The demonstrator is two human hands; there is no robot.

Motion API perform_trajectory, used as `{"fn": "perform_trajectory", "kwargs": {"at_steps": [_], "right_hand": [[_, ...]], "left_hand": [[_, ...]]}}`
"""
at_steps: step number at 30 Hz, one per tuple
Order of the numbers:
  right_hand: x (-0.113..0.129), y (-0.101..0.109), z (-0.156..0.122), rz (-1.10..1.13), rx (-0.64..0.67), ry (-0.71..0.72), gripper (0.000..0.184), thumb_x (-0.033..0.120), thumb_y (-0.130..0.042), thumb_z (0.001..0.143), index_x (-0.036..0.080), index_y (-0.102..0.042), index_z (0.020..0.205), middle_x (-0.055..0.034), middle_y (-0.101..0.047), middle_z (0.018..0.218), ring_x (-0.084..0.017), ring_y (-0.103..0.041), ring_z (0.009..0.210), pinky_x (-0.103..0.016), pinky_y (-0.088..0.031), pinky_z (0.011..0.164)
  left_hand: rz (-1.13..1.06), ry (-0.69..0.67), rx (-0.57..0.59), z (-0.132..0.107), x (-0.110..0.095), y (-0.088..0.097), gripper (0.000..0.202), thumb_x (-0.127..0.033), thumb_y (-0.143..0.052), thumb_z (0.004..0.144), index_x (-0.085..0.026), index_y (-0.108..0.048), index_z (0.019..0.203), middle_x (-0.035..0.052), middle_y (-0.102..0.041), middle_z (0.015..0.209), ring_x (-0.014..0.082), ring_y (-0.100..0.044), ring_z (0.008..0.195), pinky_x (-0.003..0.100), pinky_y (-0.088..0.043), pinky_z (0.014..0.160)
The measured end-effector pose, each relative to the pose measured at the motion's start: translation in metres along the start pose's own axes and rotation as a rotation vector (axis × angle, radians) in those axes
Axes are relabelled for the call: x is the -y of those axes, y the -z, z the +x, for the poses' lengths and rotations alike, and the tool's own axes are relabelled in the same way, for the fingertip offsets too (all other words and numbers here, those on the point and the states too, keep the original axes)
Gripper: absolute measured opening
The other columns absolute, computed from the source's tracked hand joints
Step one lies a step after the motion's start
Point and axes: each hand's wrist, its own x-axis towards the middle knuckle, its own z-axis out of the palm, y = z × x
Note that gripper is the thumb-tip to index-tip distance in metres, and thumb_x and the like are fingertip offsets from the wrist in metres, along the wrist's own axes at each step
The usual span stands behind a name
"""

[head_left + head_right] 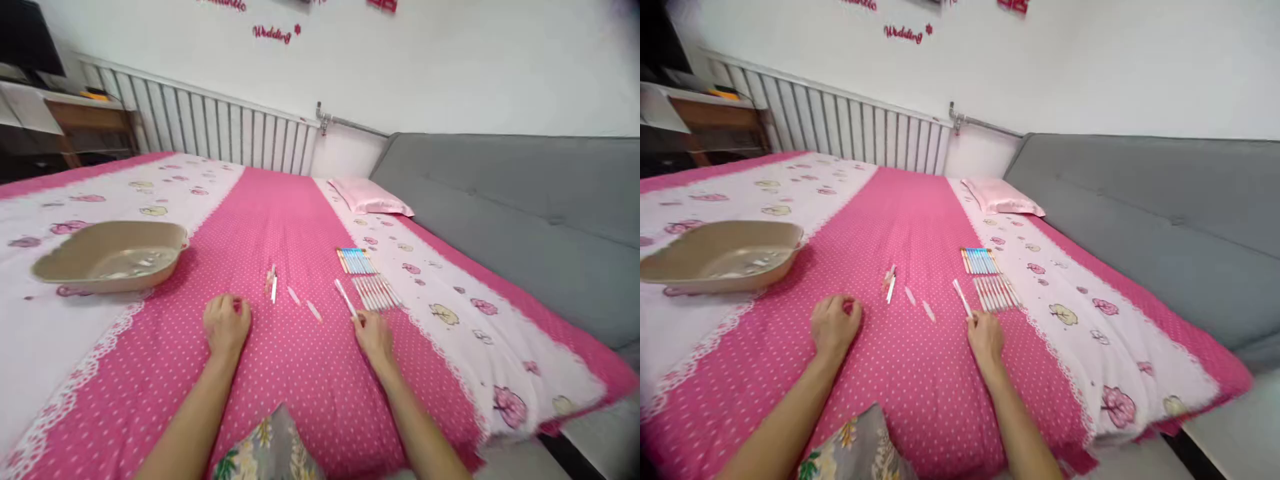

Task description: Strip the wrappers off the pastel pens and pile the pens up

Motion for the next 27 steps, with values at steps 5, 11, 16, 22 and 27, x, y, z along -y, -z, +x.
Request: {"fn": "perform_trajectory", "kwargs": {"at_steps": [5, 11, 16, 22, 27], "right_hand": [[-0.004, 0.009, -0.011, -0.013, -0.036, -0.04, 0.026, 0.028, -0.048, 0.082, 0.018, -0.062, 0.102, -0.0075, -0.068, 0.089, -0.019, -0.061, 0.083, -0.026, -0.037, 0.066], [-0.008, 0.012, -0.026, -0.017, -0.032, -0.123, 0.026, 0.036, -0.048, 0.081, 0.018, -0.064, 0.091, -0.007, -0.066, 0.085, -0.019, -0.061, 0.078, -0.027, -0.038, 0.064], [-0.01, 0.013, -0.026, -0.014, -0.028, -0.162, 0.025, 0.038, -0.048, 0.081, 0.021, -0.066, 0.084, -0.0054, -0.067, 0.083, -0.018, -0.061, 0.073, -0.026, -0.036, 0.058], [-0.006, 0.012, -0.019, -0.053, -0.019, -0.17, 0.027, 0.038, -0.047, 0.081, 0.021, -0.068, 0.082, -0.007, -0.068, 0.079, -0.02, -0.062, 0.071, -0.027, -0.036, 0.055], [-0.003, 0.007, -0.009, -0.07, -0.063, -0.165, 0.027, 0.036, -0.046, 0.082, 0.021, -0.068, 0.082, -0.008, -0.068, 0.079, -0.021, -0.063, 0.071, -0.027, -0.038, 0.058]], "left_hand": [[0.023, -0.003, 0.037, -0.002, 0.0, 0.004, 0.017, -0.029, -0.045, 0.077, -0.019, -0.057, 0.072, 0.0063, -0.061, 0.076, 0.0226, -0.053, 0.08, 0.032, -0.038, 0.077], [-0.002, -0.001, 0.041, -0.003, -0.002, 0.008, 0.018, -0.026, -0.043, 0.077, -0.018, -0.057, 0.069, 0.0073, -0.061, 0.075, 0.0222, -0.052, 0.079, 0.033, -0.038, 0.078], [0.011, 0.007, 0.041, -0.003, -0.003, 0.008, 0.018, -0.027, -0.043, 0.076, -0.018, -0.057, 0.069, 0.0072, -0.06, 0.074, 0.0221, -0.052, 0.078, 0.033, -0.038, 0.076], [0.014, 0.016, 0.052, -0.003, -0.003, 0.009, 0.02, -0.027, -0.042, 0.076, -0.018, -0.058, 0.069, 0.0076, -0.06, 0.074, 0.0226, -0.051, 0.079, 0.033, -0.038, 0.077], [0.009, 0.008, 0.051, -0.003, -0.004, 0.009, 0.019, -0.026, -0.042, 0.076, -0.018, -0.058, 0.068, 0.0077, -0.06, 0.074, 0.0222, -0.051, 0.077, 0.033, -0.038, 0.076]]}}
